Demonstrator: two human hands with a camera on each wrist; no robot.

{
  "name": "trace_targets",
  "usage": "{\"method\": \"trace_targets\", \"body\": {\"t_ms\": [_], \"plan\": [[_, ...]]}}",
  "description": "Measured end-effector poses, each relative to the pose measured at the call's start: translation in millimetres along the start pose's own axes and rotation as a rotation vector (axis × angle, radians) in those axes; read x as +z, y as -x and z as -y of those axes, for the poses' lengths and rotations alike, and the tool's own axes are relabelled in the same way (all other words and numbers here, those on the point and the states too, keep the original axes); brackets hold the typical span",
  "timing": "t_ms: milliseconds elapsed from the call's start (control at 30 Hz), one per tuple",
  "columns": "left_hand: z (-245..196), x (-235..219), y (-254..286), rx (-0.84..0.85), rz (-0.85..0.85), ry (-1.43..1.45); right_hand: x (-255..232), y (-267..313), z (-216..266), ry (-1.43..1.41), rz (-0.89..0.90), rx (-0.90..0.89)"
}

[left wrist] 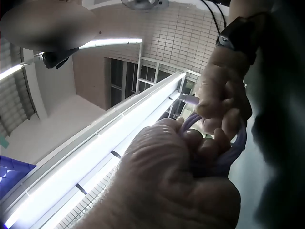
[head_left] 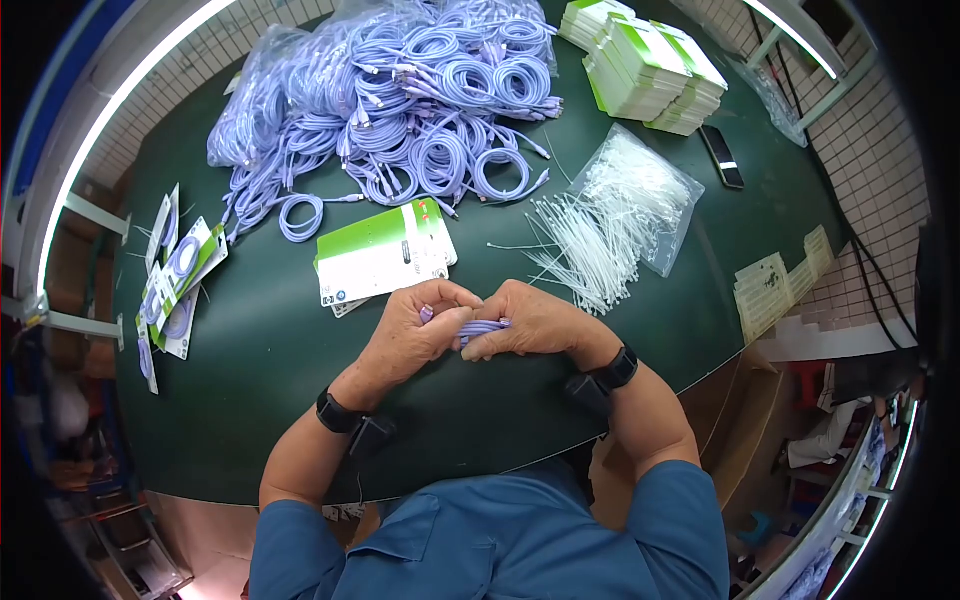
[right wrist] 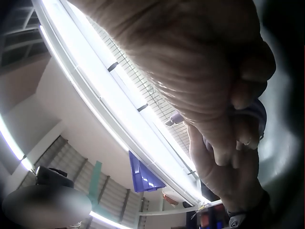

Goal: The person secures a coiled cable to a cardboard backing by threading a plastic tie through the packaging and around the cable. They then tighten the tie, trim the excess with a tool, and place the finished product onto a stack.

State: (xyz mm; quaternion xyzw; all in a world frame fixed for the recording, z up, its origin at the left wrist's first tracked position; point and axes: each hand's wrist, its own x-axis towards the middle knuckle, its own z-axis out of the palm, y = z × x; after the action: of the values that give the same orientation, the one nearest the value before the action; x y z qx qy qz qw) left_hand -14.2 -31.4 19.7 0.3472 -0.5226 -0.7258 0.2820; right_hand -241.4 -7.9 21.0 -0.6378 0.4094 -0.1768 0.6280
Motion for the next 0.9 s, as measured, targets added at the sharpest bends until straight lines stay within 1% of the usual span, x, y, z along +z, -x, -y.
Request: {"method": "trace_targets", "body": {"t_ms": [67,100,200,233,333,433,500,600,633,733,767,867,900], "plan": [[-5,-4,11,-0.089,0.068,0.116,-1,3,2,0.017,0.034,-0.062],[-4,-3,17,-0.094,0.058,0.124,0,4,3,0.012,0.046,-0.058],[-2,-5,32,-0.109,0.059,0.268,5,4,5,-0.101,0.184,-0.06],[1,-7,36,-0.111,0.053,0.271,7,2,4,-0.103,0.191,-0.058],[10,-14,45,0.102,0.055,-0.089,11,0,-3,-0.376,0.327,-0.098],[9,-15,52,0.083,0.081,-0.056,19,-6,-10,-0.366,0.385,-0.071],[11,-16,49,0.079,0.098,-0.03,17,-8,-7,-0.356,0.411,-0.047],[16,-17,47,0.078,0.12,0.22,13,-5,6,-0.211,0.237,-0.023],[17,-16,46,0.082,0.117,0.224,13,-5,4,-0.207,0.24,-0.02],[16,-13,35,0.093,-0.106,0.016,14,-8,0,-0.317,0.063,-0.047],[16,-13,34,0.093,-0.104,0.013,15,-7,-2,-0.318,0.06,-0.05],[18,-10,30,0.136,-0.223,0.067,20,-7,0,-0.367,0.04,-0.02],[18,-10,31,0.133,-0.225,0.067,20,-8,-3,-0.37,0.041,-0.02]]}}
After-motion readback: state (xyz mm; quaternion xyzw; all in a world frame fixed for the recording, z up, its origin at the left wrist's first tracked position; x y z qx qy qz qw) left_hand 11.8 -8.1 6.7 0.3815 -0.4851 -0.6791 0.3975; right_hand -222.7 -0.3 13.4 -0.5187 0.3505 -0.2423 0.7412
